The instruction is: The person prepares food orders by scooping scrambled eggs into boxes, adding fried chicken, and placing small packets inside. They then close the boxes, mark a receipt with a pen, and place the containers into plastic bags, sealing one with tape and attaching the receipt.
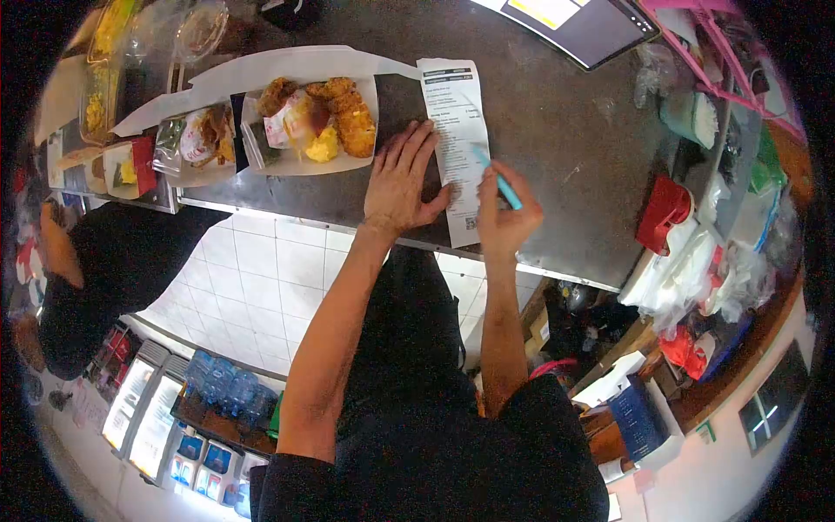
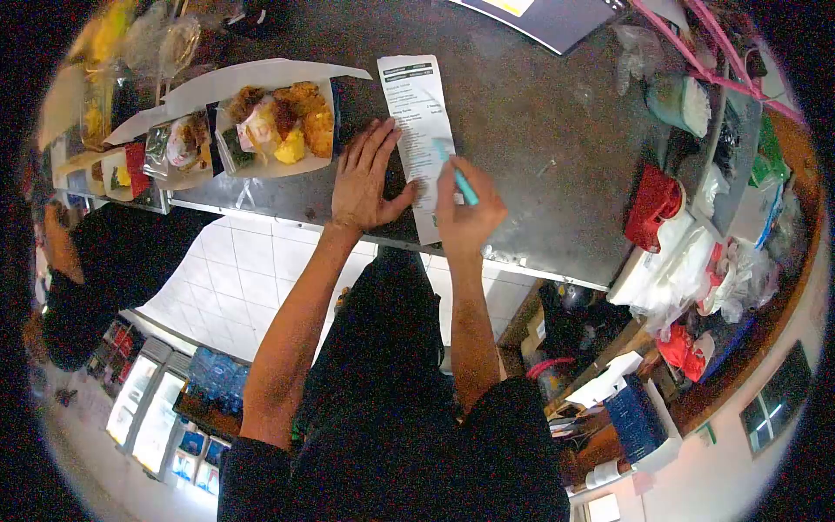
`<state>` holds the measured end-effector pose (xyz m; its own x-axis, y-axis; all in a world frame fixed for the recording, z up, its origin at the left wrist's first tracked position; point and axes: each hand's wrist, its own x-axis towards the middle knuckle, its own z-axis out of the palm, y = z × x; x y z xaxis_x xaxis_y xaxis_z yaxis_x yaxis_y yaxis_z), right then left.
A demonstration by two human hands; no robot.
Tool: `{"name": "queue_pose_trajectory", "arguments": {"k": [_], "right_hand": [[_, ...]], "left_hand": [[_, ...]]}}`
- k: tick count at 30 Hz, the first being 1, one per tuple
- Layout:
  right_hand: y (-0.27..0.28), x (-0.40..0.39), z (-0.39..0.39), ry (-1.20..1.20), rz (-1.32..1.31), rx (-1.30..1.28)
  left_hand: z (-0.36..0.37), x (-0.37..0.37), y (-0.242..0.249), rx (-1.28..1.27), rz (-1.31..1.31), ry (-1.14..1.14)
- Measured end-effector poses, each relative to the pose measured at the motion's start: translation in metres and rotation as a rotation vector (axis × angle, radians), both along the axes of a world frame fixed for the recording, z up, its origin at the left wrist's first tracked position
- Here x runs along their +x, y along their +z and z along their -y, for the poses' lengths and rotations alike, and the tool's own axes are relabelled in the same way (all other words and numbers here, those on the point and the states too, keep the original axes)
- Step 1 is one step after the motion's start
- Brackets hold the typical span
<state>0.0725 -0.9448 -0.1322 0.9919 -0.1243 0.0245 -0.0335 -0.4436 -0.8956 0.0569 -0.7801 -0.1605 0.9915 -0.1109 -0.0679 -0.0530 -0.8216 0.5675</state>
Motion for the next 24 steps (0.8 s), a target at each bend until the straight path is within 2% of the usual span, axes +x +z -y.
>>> {"name": "queue_pose_trajectory", "arguments": {"k": [1,2,6,8,9,11,12,14,17,19,21,22,24], "right_hand": [[-0.003,0.0,0.001,-0.11,-0.061,0.082],[-0.006,0.0,-0.001,0.0,0.003,0.016],[0.002,0.007,-0.011,0.109,0.007,0.038],[-0.001,0.014,-0.011,-0.116,-0.104,0.095],[-0.001,0.013,-0.013,-0.117,-0.107,0.094],[0.005,0.014,-0.019,0.149,-0.007,0.001],[-0.001,0.016,-0.017,0.147,-0.005,0.0],[-0.011,0.023,-0.018,-0.063,-0.015,0.061],[-0.001,0.026,-0.022,0.073,-0.033,0.078],[-0.003,0.027,-0.016,0.091,0.047,0.047],[0.0,0.025,0.001,-0.216,-0.091,0.18],[0.006,0.019,0.005,-0.327,-0.107,0.325],[0.015,-0.006,0.016,-0.251,-0.182,0.2]], "left_hand": [[0.0,-0.003,0.001,0.001,-0.007,-0.002],[-0.001,-0.001,0.001,0.006,0.006,-0.005],[0.0,0.0,-0.003,-0.011,0.033,0.0],[-0.001,0.0,-0.002,-0.004,0.035,0.001],[0.0,0.0,-0.001,0.001,0.036,-0.005],[-0.001,0.0,0.001,-0.016,0.016,-0.013],[-0.002,0.001,0.002,-0.026,-0.002,-0.009],[-0.001,0.002,0.002,-0.032,-0.006,0.009],[0.0,0.0,0.001,-0.059,-0.005,0.022],[-0.001,0.002,-0.002,-0.079,0.007,0.021],[-0.002,-0.001,-0.005,-0.003,0.037,-0.018],[-0.002,-0.001,-0.005,-0.01,0.02,-0.012],[-0.002,-0.001,0.002,0.009,-0.032,-0.027]]}}
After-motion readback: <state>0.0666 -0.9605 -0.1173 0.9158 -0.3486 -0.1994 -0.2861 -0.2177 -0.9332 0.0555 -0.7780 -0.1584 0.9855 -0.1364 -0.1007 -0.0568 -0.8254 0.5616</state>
